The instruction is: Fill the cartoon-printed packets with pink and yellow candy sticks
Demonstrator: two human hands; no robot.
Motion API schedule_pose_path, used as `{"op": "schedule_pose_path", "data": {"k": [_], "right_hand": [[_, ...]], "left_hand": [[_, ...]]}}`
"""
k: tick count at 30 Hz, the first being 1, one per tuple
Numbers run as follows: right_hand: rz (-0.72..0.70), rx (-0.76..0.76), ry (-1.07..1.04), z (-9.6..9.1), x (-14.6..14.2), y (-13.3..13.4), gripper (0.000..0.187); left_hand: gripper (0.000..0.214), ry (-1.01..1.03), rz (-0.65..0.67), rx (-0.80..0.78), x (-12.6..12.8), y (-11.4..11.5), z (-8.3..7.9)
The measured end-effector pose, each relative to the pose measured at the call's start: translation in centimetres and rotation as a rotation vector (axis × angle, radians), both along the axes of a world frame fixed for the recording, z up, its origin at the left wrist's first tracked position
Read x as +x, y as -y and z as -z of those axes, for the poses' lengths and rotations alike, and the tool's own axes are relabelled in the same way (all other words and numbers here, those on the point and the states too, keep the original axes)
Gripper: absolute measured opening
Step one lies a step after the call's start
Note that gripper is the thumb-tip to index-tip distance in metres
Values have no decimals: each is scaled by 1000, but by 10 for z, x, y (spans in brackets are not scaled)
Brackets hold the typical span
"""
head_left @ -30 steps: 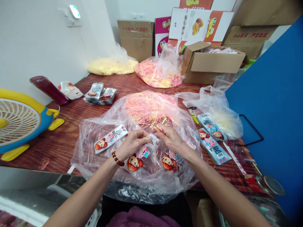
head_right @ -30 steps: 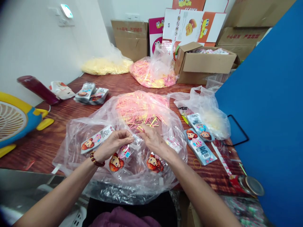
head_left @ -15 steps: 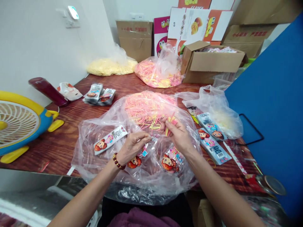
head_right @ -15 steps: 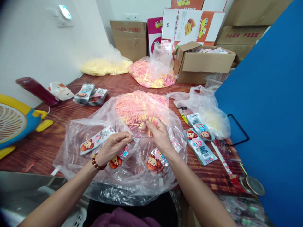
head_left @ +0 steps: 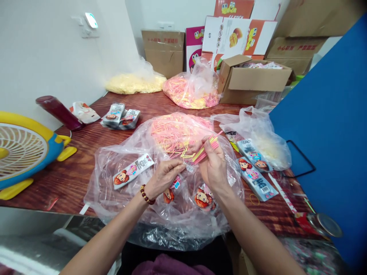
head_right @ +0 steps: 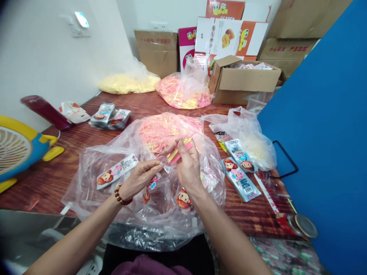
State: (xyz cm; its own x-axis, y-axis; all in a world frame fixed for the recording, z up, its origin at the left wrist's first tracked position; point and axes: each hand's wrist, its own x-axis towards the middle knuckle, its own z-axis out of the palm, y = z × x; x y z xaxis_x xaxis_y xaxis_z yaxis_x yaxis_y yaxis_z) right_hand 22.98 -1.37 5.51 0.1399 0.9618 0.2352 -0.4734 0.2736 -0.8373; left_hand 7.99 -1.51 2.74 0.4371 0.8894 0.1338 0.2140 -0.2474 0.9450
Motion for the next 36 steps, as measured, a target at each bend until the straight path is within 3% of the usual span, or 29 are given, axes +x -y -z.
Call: {"op": "schedule_pose_path", "data": {"k": [11, 16, 22, 36], "right_hand": [[28, 34, -141, -7, 0, -3, 11], [-4, 26, -168, 0, -2, 0, 12], [52, -7, -167, 8, 1, 0, 10], [22, 47, -181, 0, 6, 3, 7]], "left_hand": [[35, -25, 88, 12, -1, -2, 2], [35, 32, 57, -3, -1, -3, 4], [31, 51, 27, -31, 0, -5, 8], [34, 4, 141, 79, 3, 1, -3]]}}
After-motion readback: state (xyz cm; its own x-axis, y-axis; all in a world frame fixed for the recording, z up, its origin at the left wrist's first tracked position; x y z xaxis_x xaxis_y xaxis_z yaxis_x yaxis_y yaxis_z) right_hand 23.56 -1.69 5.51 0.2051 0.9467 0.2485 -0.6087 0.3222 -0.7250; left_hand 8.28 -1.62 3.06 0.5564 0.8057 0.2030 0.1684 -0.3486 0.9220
